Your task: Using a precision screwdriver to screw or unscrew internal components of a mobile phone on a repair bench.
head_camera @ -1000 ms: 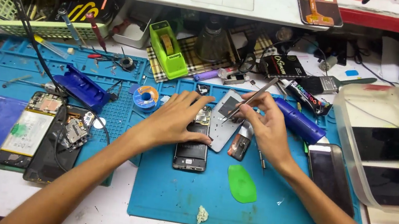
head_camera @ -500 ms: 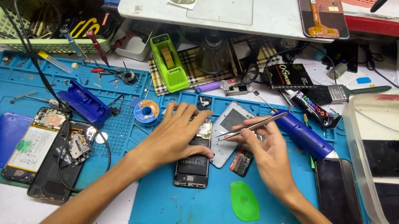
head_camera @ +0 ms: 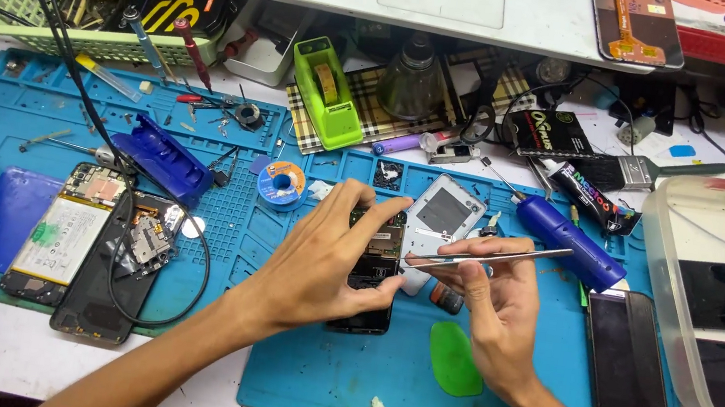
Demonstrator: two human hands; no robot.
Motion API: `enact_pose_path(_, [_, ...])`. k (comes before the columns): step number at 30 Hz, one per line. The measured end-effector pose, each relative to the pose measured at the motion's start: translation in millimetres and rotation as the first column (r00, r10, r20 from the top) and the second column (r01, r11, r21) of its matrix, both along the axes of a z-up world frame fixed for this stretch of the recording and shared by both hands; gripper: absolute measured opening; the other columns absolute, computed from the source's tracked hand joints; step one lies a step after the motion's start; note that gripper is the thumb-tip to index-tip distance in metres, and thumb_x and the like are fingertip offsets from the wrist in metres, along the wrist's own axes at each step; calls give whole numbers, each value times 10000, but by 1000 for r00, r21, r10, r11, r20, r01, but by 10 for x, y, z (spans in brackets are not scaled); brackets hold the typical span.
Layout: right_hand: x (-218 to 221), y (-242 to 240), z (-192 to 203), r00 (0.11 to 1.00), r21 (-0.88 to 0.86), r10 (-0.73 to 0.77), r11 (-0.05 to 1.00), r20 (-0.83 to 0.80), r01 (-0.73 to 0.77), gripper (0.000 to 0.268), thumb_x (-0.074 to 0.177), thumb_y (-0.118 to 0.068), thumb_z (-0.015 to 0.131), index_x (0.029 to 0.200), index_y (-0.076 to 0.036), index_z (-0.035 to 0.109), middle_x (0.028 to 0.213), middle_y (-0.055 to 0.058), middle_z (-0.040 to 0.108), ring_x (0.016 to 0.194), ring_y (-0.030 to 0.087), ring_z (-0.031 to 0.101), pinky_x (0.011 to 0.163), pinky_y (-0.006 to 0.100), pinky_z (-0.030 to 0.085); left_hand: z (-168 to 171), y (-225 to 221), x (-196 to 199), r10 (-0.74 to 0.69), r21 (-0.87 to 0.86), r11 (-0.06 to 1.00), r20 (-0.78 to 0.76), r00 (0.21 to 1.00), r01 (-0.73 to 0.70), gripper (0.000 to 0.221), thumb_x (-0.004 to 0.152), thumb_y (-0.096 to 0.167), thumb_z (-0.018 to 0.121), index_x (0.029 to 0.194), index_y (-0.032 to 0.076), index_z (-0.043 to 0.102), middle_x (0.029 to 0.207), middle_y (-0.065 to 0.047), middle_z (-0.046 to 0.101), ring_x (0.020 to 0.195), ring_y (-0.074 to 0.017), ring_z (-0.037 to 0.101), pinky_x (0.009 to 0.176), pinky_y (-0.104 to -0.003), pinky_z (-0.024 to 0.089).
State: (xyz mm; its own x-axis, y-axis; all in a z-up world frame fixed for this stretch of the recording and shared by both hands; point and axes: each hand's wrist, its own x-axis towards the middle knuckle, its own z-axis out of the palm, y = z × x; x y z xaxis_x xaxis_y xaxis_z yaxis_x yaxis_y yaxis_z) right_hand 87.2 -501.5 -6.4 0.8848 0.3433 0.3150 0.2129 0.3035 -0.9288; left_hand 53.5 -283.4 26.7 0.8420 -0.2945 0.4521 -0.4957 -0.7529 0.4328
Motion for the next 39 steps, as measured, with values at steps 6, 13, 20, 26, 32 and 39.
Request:
enact_pose_path(6, [-5, 27, 22, 998, -6, -5, 1000, -59, 5, 112, 1042, -114, 531, 1109, -67, 455, 1082, 208, 644, 906, 480, 802, 847, 509, 718, -3, -15, -17, 20, -38, 999, -51, 999, -22, 650, 869, 265, 719, 1421, 29, 472, 1103, -150, 456, 968, -290, 500, 696, -383, 491])
enact_pose_path(13, [-14, -8, -61, 991, -75, -75, 995, -107, 67, 122, 1040, -153, 559, 1098, -102, 464, 1035, 177, 686, 853, 372, 819, 594, 322, 631, 18, -32, -38, 4, -94, 995, -52, 999, -9, 593, 880, 184, 689, 1419, 44, 483, 1099, -153, 464, 944, -284, 502, 735, -377, 477])
enact_pose_path(20, [-23, 14, -11, 985, -70, -73, 996, -153, 63, 147, 1035, -178, 576, 1093, -102, 465, 960, 139, 722, 833, 419, 844, 554, 309, 577, 19, -64, -53, 4, -118, 993, -18, 1000, -6, 548, 881, 95, 637, 1404, 25, 490, 1070, -150, 450, 964, -289, 499, 782, -377, 466])
enact_pose_path(26, [-24, 26, 24, 982, -102, -86, 992, -168, 69, 147, 1034, -174, 569, 1093, -99, 457, 927, 154, 717, 780, 415, 848, 525, 292, 580, 15, -86, -62, -7, -142, 990, 6, 1000, 8, 514, 904, 63, 625, 1399, 17, 495, 1072, -157, 449, 1005, -297, 492, 850, -382, 464])
enact_pose_path(32, [-28, 28, 45, 983, -90, -71, 994, -172, 57, 127, 1042, -164, 559, 1076, -101, 455, 893, 145, 713, 754, 426, 847, 519, 298, 570, 29, -93, -69, -12, -139, 990, 6, 1000, 13, 530, 895, 60, 637, 1401, 16, 488, 1078, -162, 447, 1015, -301, 485, 842, -382, 466])
enact_pose_path(39, [-37, 25, 42, 980, -91, -76, 994, -186, 59, 123, 1042, -183, 563, 1065, -111, 466, 888, 130, 683, 759, 441, 847, 546, 307, 587, 30, -93, -70, -15, -138, 990, 16, 1000, 17, 518, 900, 61, 643, 1393, 5, 492, 1072, -164, 442, 1014, -303, 481, 863, -386, 460])
